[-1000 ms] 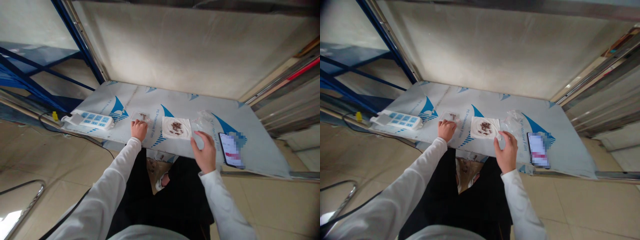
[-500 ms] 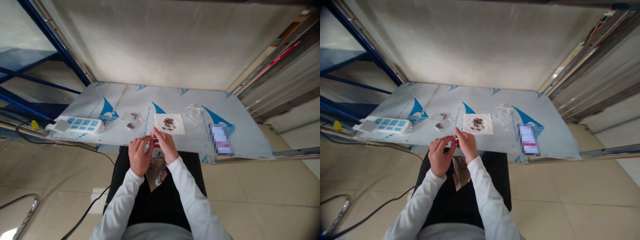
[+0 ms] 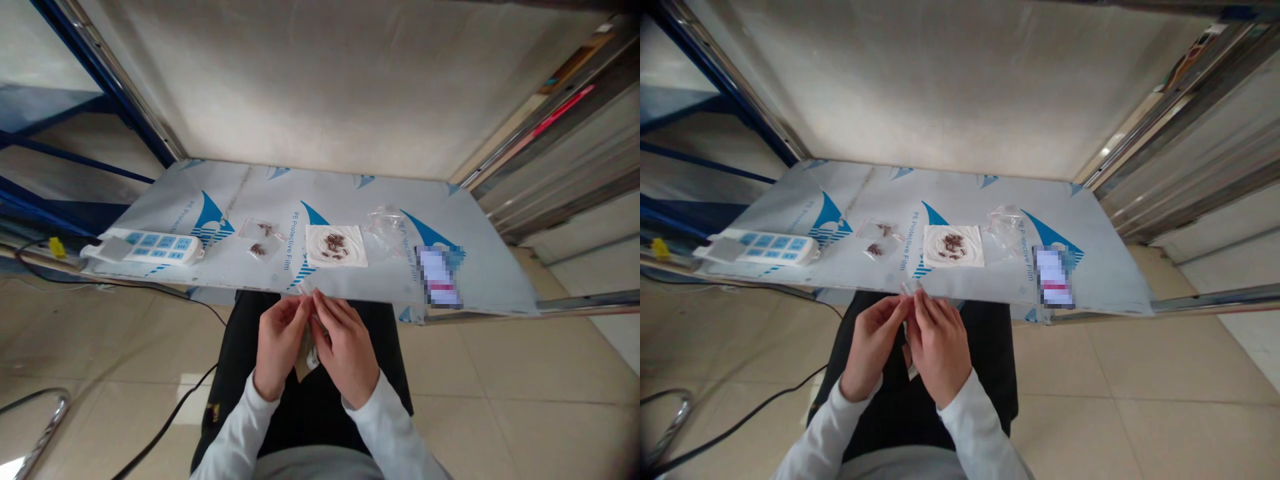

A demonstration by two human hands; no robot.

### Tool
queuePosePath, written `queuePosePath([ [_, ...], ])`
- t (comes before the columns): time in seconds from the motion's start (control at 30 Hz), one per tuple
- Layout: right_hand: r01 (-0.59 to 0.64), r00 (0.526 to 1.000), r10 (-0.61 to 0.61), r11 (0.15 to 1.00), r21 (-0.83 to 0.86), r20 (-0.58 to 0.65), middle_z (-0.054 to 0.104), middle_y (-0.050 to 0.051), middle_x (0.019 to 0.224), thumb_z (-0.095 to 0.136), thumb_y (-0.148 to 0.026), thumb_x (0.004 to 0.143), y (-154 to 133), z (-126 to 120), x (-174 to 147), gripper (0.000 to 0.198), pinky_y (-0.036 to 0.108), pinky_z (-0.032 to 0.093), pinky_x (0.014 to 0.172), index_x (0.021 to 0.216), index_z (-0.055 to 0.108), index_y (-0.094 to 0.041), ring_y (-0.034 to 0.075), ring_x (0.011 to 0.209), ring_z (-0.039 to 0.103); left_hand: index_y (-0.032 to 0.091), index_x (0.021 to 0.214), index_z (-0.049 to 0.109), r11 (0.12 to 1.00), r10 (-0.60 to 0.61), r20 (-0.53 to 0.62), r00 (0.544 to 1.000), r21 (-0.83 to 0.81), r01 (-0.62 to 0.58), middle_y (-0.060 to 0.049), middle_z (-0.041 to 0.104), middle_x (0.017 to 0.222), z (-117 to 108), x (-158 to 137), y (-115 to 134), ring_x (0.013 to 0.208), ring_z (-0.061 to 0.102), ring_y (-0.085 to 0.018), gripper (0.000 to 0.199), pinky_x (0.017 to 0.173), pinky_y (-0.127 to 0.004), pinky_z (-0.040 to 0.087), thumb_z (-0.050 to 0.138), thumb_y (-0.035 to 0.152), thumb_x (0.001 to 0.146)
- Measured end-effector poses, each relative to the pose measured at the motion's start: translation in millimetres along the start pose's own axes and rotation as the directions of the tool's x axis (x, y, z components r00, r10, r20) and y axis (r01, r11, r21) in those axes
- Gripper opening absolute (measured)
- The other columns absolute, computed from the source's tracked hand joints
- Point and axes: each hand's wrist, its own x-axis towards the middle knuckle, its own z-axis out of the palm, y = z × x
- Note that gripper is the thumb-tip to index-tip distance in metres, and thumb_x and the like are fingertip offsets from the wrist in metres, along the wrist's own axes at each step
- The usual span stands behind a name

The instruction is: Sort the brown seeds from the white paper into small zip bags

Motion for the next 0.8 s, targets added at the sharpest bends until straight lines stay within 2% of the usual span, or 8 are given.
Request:
queuePosePath([
  [0.13,-0.061,0.998,0.057,0.97,0.234,0.025,0.066,0.01,0.117,0.048,-0.019,0.091,2.9,-5.2,-12.0,0.034,0.039,0.049,0.092,0.123,0.06,-0.017,0.023,0.104,0.06,0.012,0.076,0.07,0.99,-0.104,0.09,0.99,-0.088,0.112,-0.004,0.072,0.072,-3.2,-2.8,-3.7,0.067,0.065,-0.013,0.022,0.064,-0.021,0.052,0.074,0.033,0.07],
  [0.23,-0.174,0.985,0.151,0.871,0.459,0.087,0.071,0.007,0.099,0.05,-0.024,0.092,5.0,-11.5,-14.0,0.024,0.03,0.051,0.08,0.105,0.069,-0.018,0.019,0.088,0.065,0.011,0.072,0.068,0.987,-0.13,0.191,0.973,-0.073,0.146,-0.004,0.07,0.067,-5.6,-2.3,-1.2,0.059,0.062,-0.012,0.023,0.057,-0.02,0.05,0.075,0.033,0.068],
  [0.33,-0.228,0.971,0.151,0.825,0.518,0.186,0.071,0.005,0.085,0.048,-0.028,0.093,8.3,-19.3,-10.8,0.026,0.026,0.049,0.071,0.087,0.071,-0.017,0.017,0.076,0.064,0.012,0.071,0.066,0.991,-0.121,0.303,0.945,-0.015,0.131,-0.003,0.067,0.065,-10.7,-0.8,1.3,0.055,0.06,-0.011,0.024,0.054,-0.021,0.049,0.073,0.035,0.072],
  [0.47,-0.169,0.953,0.045,0.9,0.402,0.299,0.06,0.0,0.059,0.045,-0.029,0.093,11.3,-26.1,-6.2,0.037,0.021,0.04,0.058,0.065,0.064,-0.015,0.011,0.057,0.054,0.012,0.07,0.065,0.994,-0.105,0.375,0.921,0.066,0.087,-0.003,0.066,0.065,-20.7,-2.5,-1.2,0.058,0.059,-0.011,0.025,0.059,-0.021,0.048,0.067,0.035,0.078],
  [0.57,-0.112,0.95,0.021,0.954,0.277,0.312,0.052,-0.002,0.051,0.045,-0.027,0.092,11.2,-23.2,-5.9,0.039,0.021,0.033,0.052,0.056,0.056,-0.015,0.008,0.049,0.045,0.012,0.071,0.064,0.987,-0.102,0.383,0.918,0.156,0.044,-0.004,0.066,0.066,-28.2,-6.4,-5.3,0.061,0.06,-0.013,0.028,0.062,-0.023,0.049,0.061,0.038,0.081],
  [0.63,-0.088,0.973,0.049,0.982,0.169,0.225,0.053,-0.001,0.052,0.047,-0.023,0.09,11.4,-18.6,-7.4,0.036,0.022,0.033,0.052,0.055,0.054,-0.016,0.008,0.049,0.047,0.013,0.073,0.064,0.953,-0.099,0.326,0.94,0.302,-0.005,-0.005,0.067,0.068,-31.9,-9.8,-5.4,0.064,0.06,-0.014,0.029,0.062,-0.024,0.048,0.059,0.041,0.082],
  [0.7,-0.1,0.992,0.096,0.993,0.055,0.079,0.057,0.001,0.056,0.049,-0.02,0.089,12.2,-14.4,-10.2,0.031,0.023,0.035,0.055,0.059,0.056,-0.017,0.01,0.052,0.051,0.015,0.074,0.064,0.874,-0.09,0.224,0.97,0.485,-0.031,-0.004,0.067,0.069,-33.7,-14.4,-1.6,0.063,0.061,-0.014,0.029,0.059,-0.023,0.046,0.06,0.043,0.081],
  [0.8,-0.128,0.989,0.126,0.991,-0.027,-0.079,0.06,0.003,0.059,0.05,-0.018,0.087,12.8,-13.0,-16.1,0.025,0.025,0.039,0.059,0.063,0.059,-0.018,0.013,0.056,0.055,0.017,0.069,0.062,0.743,-0.065,0.126,0.99,0.668,-0.036,-0.001,0.065,0.063,-31.7,-22.3,9.8,0.057,0.058,-0.013,0.027,0.054,-0.021,0.042,0.06,0.043,0.079],
])
